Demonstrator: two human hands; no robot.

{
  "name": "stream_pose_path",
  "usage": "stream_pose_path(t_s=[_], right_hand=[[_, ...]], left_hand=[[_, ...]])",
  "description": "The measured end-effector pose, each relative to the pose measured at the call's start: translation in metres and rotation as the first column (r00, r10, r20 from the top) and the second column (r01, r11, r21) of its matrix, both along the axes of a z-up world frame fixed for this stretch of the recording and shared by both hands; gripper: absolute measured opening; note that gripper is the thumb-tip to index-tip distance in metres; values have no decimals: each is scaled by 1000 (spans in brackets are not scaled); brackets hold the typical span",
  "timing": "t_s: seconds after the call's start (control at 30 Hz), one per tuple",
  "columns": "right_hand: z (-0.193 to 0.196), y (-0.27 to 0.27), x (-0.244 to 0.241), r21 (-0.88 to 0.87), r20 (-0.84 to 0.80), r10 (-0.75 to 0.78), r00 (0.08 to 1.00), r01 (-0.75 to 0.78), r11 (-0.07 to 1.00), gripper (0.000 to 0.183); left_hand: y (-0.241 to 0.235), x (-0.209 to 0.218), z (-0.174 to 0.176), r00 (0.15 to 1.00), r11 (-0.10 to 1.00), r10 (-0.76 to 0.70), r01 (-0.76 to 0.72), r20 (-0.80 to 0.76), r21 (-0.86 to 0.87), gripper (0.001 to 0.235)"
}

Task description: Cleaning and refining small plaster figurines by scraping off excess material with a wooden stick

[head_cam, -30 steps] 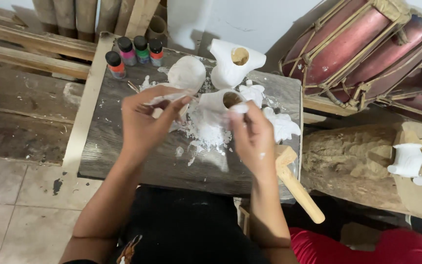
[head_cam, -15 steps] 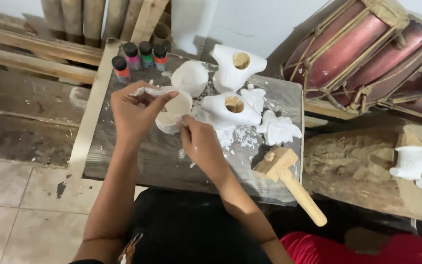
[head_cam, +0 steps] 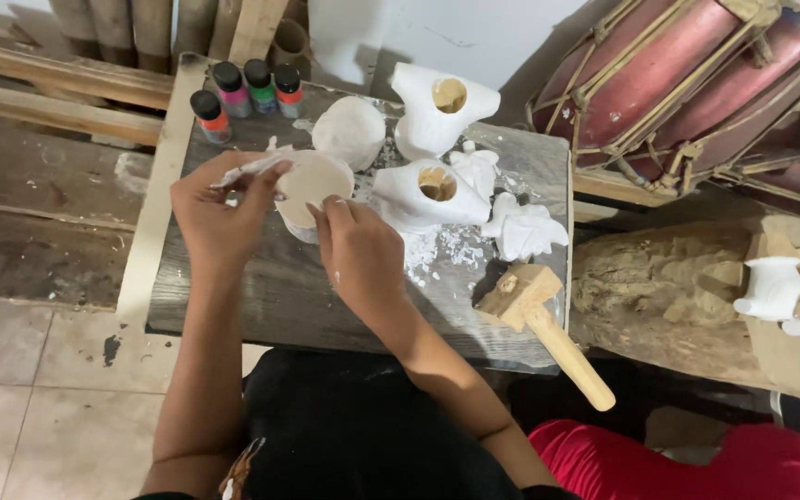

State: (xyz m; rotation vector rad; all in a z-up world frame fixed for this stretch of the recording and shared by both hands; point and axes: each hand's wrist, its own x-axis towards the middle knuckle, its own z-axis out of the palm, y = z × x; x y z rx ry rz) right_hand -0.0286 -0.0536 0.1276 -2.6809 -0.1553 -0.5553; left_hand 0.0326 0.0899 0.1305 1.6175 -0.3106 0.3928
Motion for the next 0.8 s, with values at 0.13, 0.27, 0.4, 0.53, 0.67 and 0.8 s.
stream_pose_path(t_s=[0.13,0.27,0.4,0.53,0.67,0.8], right_hand=[[-5,3,7,9,88,53,995,-54,999,21],[3,3,12,44,60,106,993,-108,993,16],[-1,7,21,141,-213,133,968,-105,985,19],[4,12,17,59,-334,136,933,-123,991,18],[2,8,14,85,-325,140,935,-119,989,24],[-15,0,5,62,80,77,994,-82,995,8]], left_hand=[[6,-1,-10,1000,999,17,-17,-4,42,13],[8,0,-17,999,996,27,-29,31,80,18],[7,-5,-9,999,1000,6,-6,-42,1,14],[11,-10,-10,999,1000,12,-11,-45,16,13],[14,-9,-15,999,1000,12,-11,-50,13,13],[14,-12,-13,998,1000,-21,22,-56,11,12]])
